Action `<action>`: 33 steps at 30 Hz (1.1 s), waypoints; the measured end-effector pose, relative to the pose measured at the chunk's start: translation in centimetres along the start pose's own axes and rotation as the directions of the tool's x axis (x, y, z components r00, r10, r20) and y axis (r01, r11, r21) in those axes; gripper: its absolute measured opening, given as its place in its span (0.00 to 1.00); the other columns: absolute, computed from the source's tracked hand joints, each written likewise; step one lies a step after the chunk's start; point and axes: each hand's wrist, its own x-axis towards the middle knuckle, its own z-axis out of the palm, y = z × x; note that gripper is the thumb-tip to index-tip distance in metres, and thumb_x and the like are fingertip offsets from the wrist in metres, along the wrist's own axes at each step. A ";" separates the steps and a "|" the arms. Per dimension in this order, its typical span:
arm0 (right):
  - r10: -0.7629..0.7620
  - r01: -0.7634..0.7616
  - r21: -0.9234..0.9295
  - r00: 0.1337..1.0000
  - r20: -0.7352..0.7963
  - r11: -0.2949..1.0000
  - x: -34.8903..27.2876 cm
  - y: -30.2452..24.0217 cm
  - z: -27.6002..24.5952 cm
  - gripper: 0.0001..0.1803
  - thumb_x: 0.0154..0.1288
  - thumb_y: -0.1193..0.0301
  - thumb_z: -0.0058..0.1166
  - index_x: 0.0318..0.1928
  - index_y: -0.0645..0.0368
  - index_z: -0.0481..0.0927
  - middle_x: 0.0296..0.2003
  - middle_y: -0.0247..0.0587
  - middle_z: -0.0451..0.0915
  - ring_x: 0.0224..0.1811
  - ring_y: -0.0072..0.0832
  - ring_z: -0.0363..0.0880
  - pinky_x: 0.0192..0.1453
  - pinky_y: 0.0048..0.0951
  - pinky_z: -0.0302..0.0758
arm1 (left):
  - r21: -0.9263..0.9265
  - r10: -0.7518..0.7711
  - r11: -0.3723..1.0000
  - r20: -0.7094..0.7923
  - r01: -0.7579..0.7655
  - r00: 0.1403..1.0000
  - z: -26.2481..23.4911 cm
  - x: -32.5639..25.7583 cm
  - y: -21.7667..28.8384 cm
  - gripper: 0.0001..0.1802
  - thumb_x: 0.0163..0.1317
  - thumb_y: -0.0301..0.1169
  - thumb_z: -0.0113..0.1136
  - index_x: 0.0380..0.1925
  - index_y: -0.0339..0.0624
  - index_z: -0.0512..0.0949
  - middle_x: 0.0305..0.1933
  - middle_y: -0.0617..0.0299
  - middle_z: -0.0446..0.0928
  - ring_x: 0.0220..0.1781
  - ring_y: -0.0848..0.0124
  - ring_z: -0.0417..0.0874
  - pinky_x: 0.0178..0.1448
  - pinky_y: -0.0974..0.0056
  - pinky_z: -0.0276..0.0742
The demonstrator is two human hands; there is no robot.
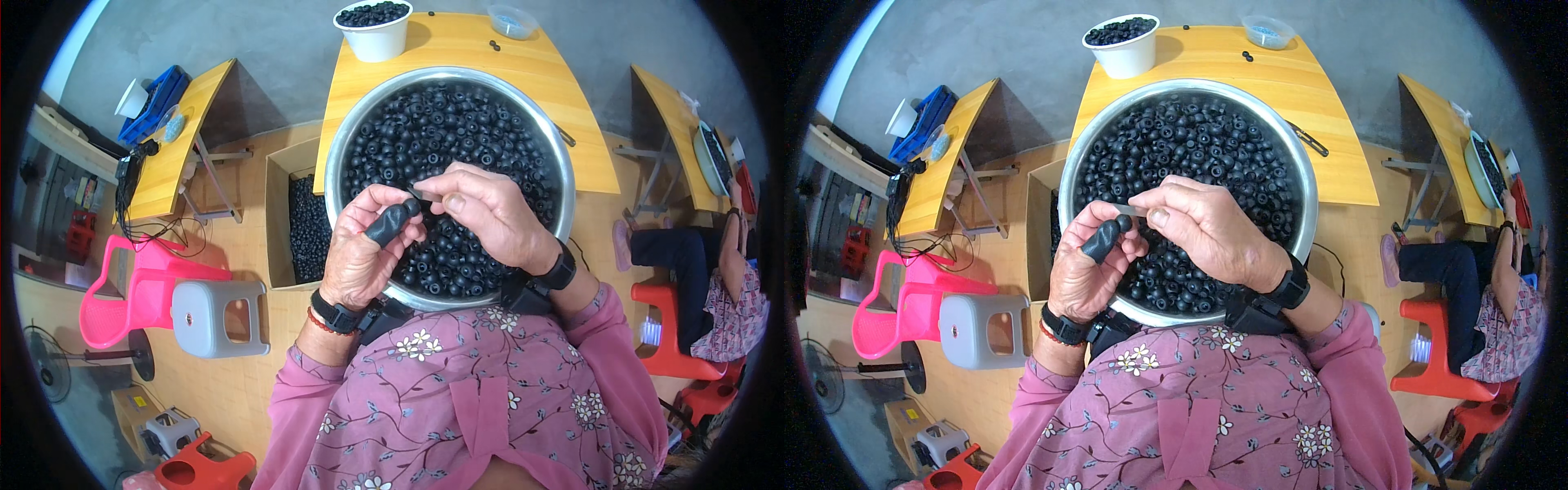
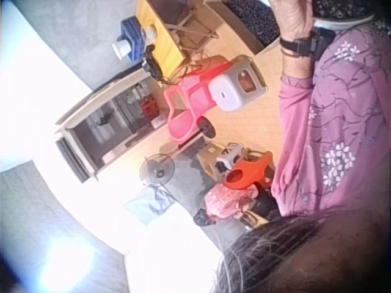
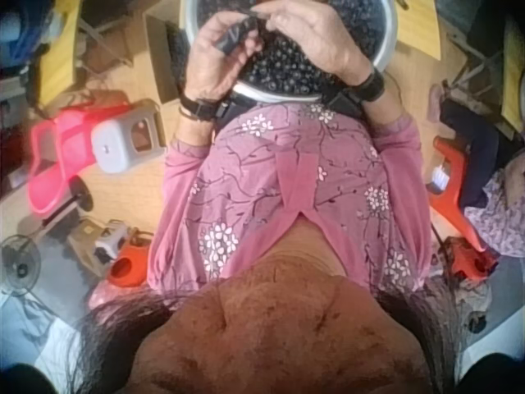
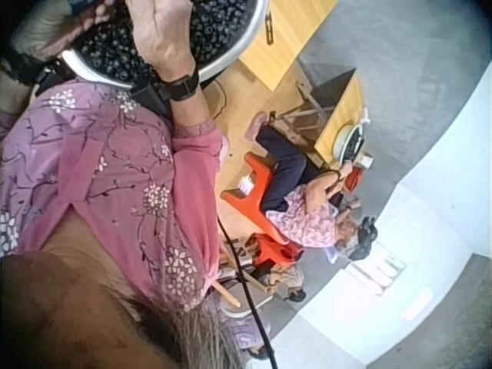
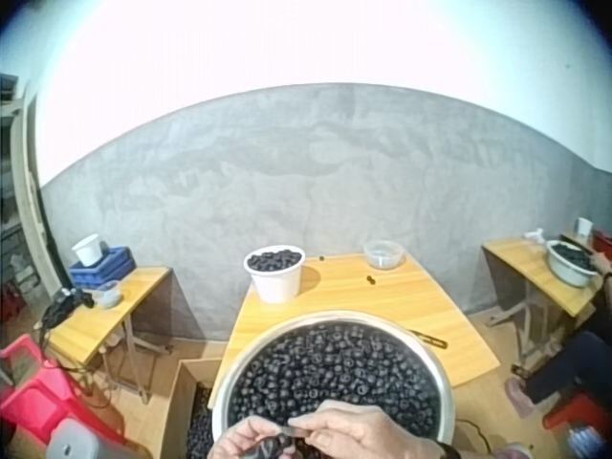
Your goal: The person is using a small blade and a finger stall to clean or sort blueberries in a large bowl.
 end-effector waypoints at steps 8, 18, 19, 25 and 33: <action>-0.135 0.141 -0.104 0.989 0.061 0.985 0.4 -0.5 0.2 0.12 0.69 0.76 0.59 0.51 0.64 0.84 0.32 0.40 0.80 0.32 0.30 0.81 0.37 0.29 0.78 | -0.096 0.044 0.994 -0.014 -0.045 0.999 0.3 0.1 -0.1 0.09 0.71 0.24 0.60 0.48 0.34 0.76 0.45 0.51 0.82 0.41 0.68 0.85 0.51 0.63 0.84; -0.146 0.151 -0.135 0.988 0.046 0.979 0.3 -0.2 0.2 0.11 0.68 0.78 0.61 0.49 0.65 0.85 0.30 0.41 0.79 0.31 0.30 0.81 0.35 0.28 0.77 | -0.054 0.066 0.996 -0.017 -0.067 0.998 0.1 0.1 -0.2 0.08 0.70 0.24 0.62 0.46 0.35 0.76 0.45 0.52 0.83 0.40 0.69 0.85 0.51 0.63 0.84; -0.146 0.151 -0.135 0.988 0.045 0.979 0.3 -0.2 0.2 0.11 0.68 0.78 0.61 0.49 0.65 0.85 0.30 0.41 0.79 0.31 0.30 0.81 0.35 0.28 0.77 | -0.007 0.068 0.998 -0.003 -0.068 0.998 -0.2 0.0 -0.3 0.11 0.69 0.28 0.64 0.47 0.37 0.76 0.45 0.53 0.83 0.42 0.69 0.84 0.53 0.61 0.82; -0.159 0.163 -0.124 0.986 0.045 0.979 0.4 -0.1 0.1 0.11 0.67 0.79 0.61 0.49 0.65 0.85 0.30 0.41 0.79 0.31 0.32 0.81 0.35 0.29 0.77 | -0.008 0.097 0.995 -0.017 -0.097 0.995 0.3 0.1 -0.3 0.10 0.68 0.26 0.65 0.46 0.35 0.76 0.44 0.53 0.83 0.40 0.70 0.84 0.51 0.63 0.83; -0.143 0.151 -0.129 0.987 0.073 0.980 0.2 0.1 0.0 0.14 0.66 0.80 0.62 0.52 0.64 0.85 0.30 0.39 0.80 0.31 0.28 0.80 0.36 0.28 0.76 | 0.047 0.123 0.991 -0.012 -0.122 0.992 0.4 0.1 -0.4 0.11 0.68 0.27 0.66 0.46 0.35 0.76 0.45 0.54 0.83 0.41 0.71 0.83 0.52 0.64 0.81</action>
